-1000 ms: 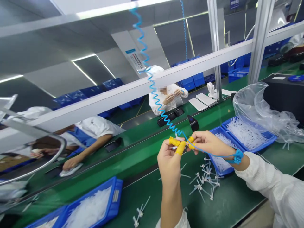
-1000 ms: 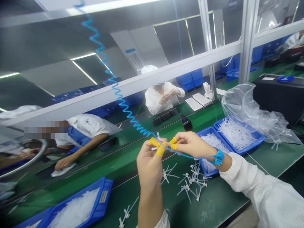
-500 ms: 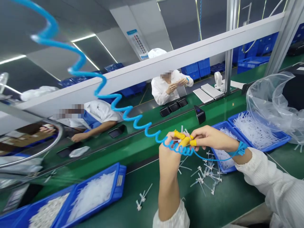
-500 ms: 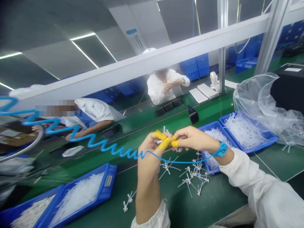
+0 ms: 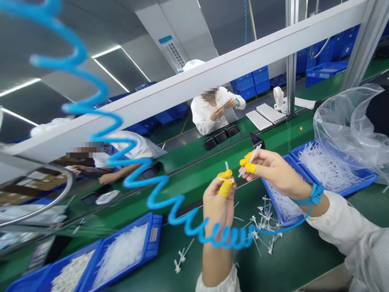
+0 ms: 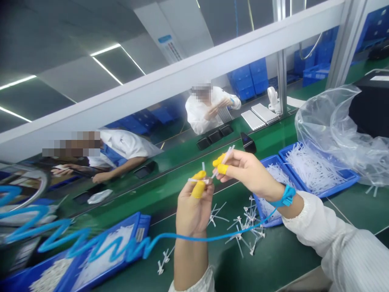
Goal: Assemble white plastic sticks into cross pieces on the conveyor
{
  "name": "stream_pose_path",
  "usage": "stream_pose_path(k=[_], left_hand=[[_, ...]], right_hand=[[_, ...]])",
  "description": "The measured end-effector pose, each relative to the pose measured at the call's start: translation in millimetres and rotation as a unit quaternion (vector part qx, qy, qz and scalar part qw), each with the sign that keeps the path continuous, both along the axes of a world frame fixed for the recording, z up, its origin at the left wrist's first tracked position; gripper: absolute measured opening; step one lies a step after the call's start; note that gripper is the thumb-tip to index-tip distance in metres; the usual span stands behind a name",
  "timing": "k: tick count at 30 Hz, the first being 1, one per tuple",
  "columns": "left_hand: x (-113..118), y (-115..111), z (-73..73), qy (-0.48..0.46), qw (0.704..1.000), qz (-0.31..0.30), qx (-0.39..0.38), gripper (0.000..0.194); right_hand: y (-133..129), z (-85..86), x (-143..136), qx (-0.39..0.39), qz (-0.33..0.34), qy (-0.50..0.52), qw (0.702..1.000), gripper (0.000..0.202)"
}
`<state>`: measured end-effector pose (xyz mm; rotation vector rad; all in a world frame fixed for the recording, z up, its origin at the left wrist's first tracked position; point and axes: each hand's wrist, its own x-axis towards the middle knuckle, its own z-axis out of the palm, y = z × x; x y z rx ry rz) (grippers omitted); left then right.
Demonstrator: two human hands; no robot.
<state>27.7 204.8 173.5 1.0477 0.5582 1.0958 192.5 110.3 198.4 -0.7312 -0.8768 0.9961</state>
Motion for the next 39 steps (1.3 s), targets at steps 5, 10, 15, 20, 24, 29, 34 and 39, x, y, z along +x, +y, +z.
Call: stream_pose_path(k=[5, 10, 15, 20, 24, 29, 34, 39], left_hand=[[10.9, -4.9, -6.3, 0.015, 1.0, 0.023, -0.015, 0.05], [12.5, -11.0, -5.3, 0.033, 0.999, 0.023, 0.011, 0.044], [9.7, -11.7, -3.4, 0.043, 0.998, 0.035, 0.009, 0.049], [7.5, -11.9, -3.7, 0.053, 0.997, 0.041, 0.025, 0.046], [7.9, -13.8, -3.1, 0.047, 0.997, 0.036, 0.057, 0.036], [9.9, -18.6, 0.5, 0.055, 0.994, 0.045, 0.079, 0.03], [7.5, -21.0, -1.9, 0.064, 0.988, 0.074, 0.119, 0.024], [1.0, -24.2, -7.0, 0.071, 0.982, 0.086, 0.15, 0.017]], right_hand=[[0.6, 0.9, -7.6, 0.021, -0.004, -0.004, 1.0, 0.018], [4.0, -3.1, -8.8, 0.026, -0.018, -0.017, 0.999, 0.022], [5.4, -5.8, -9.3, 0.036, -0.029, -0.035, 0.998, 0.021], [4.2, -8.6, -14.6, 0.031, -0.032, -0.026, 0.999, 0.022], [2.7, -8.6, -17.3, 0.031, -0.052, -0.034, 0.998, 0.021], [0.4, -7.5, -15.9, 0.015, -0.06, -0.062, 0.996, 0.02], [-3.0, -8.6, -12.7, 0.022, -0.081, -0.129, 0.988, 0.016], [-11.6, -2.2, -5.3, 0.027, -0.091, -0.223, 0.97, 0.01]])
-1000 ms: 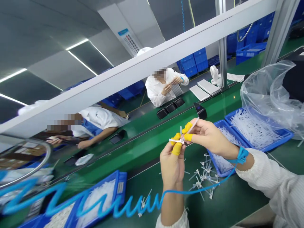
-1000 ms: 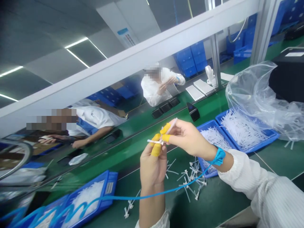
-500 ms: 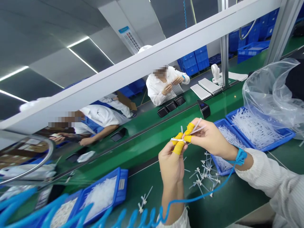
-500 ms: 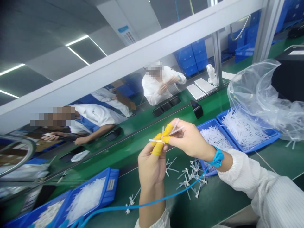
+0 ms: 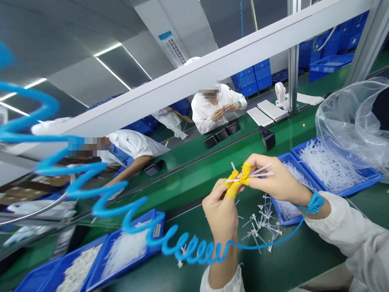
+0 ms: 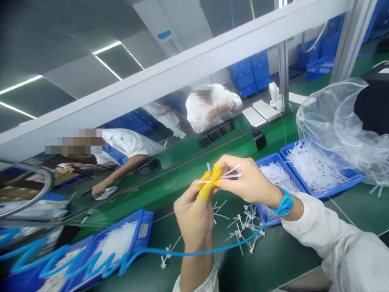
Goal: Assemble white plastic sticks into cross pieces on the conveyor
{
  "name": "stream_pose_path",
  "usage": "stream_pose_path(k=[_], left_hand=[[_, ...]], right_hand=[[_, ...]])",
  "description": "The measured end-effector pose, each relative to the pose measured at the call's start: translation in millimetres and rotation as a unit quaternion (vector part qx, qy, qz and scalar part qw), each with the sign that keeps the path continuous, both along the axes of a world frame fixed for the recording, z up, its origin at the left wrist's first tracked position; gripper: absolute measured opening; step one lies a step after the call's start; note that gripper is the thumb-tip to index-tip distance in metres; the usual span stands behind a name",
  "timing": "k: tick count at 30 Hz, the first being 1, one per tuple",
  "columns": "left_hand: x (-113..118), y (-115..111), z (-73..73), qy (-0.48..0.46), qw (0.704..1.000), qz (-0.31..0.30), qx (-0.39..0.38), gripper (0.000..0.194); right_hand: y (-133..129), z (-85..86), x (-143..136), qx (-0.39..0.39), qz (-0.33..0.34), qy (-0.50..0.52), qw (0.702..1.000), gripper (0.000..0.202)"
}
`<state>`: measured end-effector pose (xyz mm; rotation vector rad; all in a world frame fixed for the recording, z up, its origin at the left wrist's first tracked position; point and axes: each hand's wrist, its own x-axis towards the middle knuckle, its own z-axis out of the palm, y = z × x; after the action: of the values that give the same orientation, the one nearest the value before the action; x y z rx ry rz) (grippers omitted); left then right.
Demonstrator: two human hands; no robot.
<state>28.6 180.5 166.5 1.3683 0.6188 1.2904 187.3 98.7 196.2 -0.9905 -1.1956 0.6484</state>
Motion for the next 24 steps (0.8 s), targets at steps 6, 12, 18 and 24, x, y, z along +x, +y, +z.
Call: stream_pose_path(k=[6, 12, 18, 24], left_hand=[[9.0, -8.1, 1.8, 0.005, 0.999, 0.0, -0.031, 0.022], [-2.1, 23.1, 3.3, 0.046, 0.999, -0.01, -0.015, 0.025], [-52.6, 83.6, 1.5, 0.261, 0.965, -0.025, 0.004, 0.041], [-52.2, 85.8, -24.1, 0.295, 0.952, -0.074, -0.033, 0.037]], right_hand=[[-7.7, 12.4, 8.5, 0.003, -0.012, -0.091, 0.996, 0.018], [6.1, 4.3, 16.6, -0.024, -0.007, -0.057, 0.998, 0.009], [7.6, 7.5, 37.0, -0.016, -0.022, 0.026, 0.999, 0.014], [6.1, 6.7, 42.1, -0.015, -0.013, 0.007, 1.0, 0.01]])
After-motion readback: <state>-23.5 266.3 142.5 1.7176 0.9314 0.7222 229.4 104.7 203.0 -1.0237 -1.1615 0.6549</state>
